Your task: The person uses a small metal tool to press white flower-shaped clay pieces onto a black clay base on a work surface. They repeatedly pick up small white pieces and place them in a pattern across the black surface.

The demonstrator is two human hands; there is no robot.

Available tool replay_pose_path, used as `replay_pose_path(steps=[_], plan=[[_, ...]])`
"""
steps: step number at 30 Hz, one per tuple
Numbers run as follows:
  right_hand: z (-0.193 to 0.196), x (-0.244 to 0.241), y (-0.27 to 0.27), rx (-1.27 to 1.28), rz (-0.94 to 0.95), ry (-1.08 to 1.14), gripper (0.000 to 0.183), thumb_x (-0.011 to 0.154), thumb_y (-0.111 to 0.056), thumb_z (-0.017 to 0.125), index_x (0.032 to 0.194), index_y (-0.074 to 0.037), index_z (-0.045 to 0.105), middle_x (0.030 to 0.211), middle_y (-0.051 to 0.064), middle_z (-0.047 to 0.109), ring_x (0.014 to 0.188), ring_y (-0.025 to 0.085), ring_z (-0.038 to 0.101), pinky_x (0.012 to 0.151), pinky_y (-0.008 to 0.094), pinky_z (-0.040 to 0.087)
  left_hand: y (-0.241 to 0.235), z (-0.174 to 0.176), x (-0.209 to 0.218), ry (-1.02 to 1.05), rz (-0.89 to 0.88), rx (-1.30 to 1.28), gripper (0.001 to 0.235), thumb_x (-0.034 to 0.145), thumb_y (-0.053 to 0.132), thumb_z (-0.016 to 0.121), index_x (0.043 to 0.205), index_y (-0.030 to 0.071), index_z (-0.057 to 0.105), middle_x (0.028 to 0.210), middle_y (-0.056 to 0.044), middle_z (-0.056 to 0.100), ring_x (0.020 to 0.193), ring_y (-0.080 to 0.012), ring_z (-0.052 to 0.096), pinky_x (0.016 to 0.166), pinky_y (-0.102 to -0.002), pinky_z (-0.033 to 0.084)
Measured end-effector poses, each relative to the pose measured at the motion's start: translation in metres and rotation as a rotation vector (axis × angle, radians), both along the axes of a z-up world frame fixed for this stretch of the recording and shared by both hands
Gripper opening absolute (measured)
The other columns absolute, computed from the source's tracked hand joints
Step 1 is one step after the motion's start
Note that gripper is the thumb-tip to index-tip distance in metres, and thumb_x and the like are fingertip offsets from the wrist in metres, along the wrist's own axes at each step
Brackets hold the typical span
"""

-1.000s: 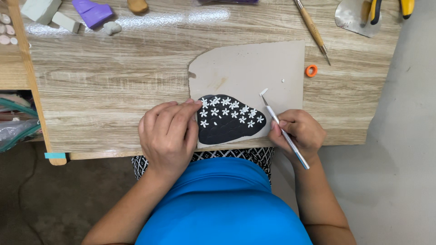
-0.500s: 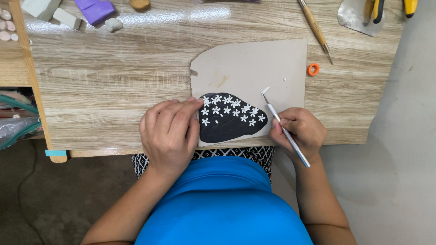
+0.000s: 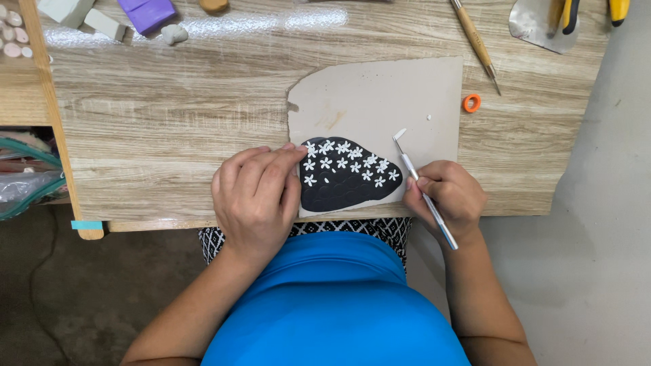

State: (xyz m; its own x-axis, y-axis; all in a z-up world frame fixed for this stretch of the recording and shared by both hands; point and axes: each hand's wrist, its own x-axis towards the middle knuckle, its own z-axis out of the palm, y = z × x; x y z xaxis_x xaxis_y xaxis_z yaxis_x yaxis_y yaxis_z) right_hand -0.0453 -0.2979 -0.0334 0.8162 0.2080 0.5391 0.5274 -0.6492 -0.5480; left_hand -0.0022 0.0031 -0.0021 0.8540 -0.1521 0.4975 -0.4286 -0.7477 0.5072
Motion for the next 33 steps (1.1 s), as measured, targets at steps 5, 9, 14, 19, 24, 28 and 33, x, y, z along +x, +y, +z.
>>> replay_pose_path(steps=[5,9,14,19,24,28,33], plan=[[0.002,0.002,0.003,0.013,0.031,-0.01,0.021,0.087,0.007,0.084,0.079,0.0,0.066,0.074,0.019,0.072,0.054,0.035,0.062,0.051,0.041,0.053,0.001,0.001,0.001,-0.006,-0.011,-0.007,0.025,0.088,-0.001,0.073,0.107,0.013,0.08,0.095,-0.003,0.073,0.096,-0.0275,0.066,0.081,-0.039,0.05],[0.01,0.003,0.007,0.141,0.033,0.078,0.019,0.087,0.005,0.085,0.08,0.001,0.067,0.076,0.019,0.073,0.056,0.035,0.064,0.051,0.04,0.053,0.001,0.002,0.001,0.001,-0.013,-0.011,0.025,0.088,-0.001,0.073,0.107,0.013,0.08,0.095,-0.003,0.072,0.096,-0.0269,0.066,0.081,-0.039,0.049],[0.025,0.002,0.026,0.489,0.116,0.247,0.018,0.08,0.001,0.086,0.088,0.0,0.069,0.084,0.022,0.072,0.068,0.031,0.069,0.061,0.037,0.058,0.001,-0.004,0.0,-0.026,0.002,-0.001,0.024,0.088,0.003,0.073,0.107,0.016,0.08,0.095,-0.002,0.072,0.096,-0.0264,0.067,0.081,-0.039,0.05],[0.024,0.018,0.018,0.495,0.302,0.412,0.017,0.083,-0.005,0.082,0.093,0.002,0.07,0.093,0.023,0.074,0.077,0.029,0.073,0.064,0.035,0.06,0.001,-0.005,-0.001,-0.001,0.007,-0.022,0.023,0.09,0.004,0.071,0.108,0.015,0.079,0.095,-0.002,0.071,0.098,-0.0266,0.066,0.083,-0.04,0.049],[0.035,0.032,0.015,0.63,0.379,0.514,0.017,0.078,0.005,0.083,0.082,0.004,0.067,0.078,0.023,0.071,0.058,0.021,0.065,0.051,0.03,0.054,0.003,-0.007,-0.002,0.0,0.01,-0.025,0.024,0.091,0.006,0.07,0.111,0.016,0.078,0.097,0.0,0.071,0.1,-0.0257,0.066,0.085,-0.039,0.049],[0.029,0.029,0.013,0.581,0.398,0.513,0.015,0.08,-0.001,0.082,0.083,0.004,0.068,0.08,0.024,0.074,0.059,0.024,0.064,0.052,0.032,0.054,0.004,-0.004,-0.003,0.031,-0.003,-0.044,0.025,0.091,0.004,0.07,0.112,0.016,0.078,0.099,-0.001,0.072,0.101,-0.0264,0.065,0.085,-0.04,0.049],[0.035,0.028,0.02,0.589,0.362,0.543,0.015,0.08,0.007,0.079,0.079,0.004,0.064,0.079,0.027,0.074,0.055,0.022,0.062,0.05,0.031,0.053,0.005,-0.004,-0.003,0.04,-0.006,-0.051,0.025,0.092,0.004,0.069,0.112,0.015,0.077,0.1,-0.001,0.072,0.102,-0.026,0.065,0.085,-0.039,0.048]])
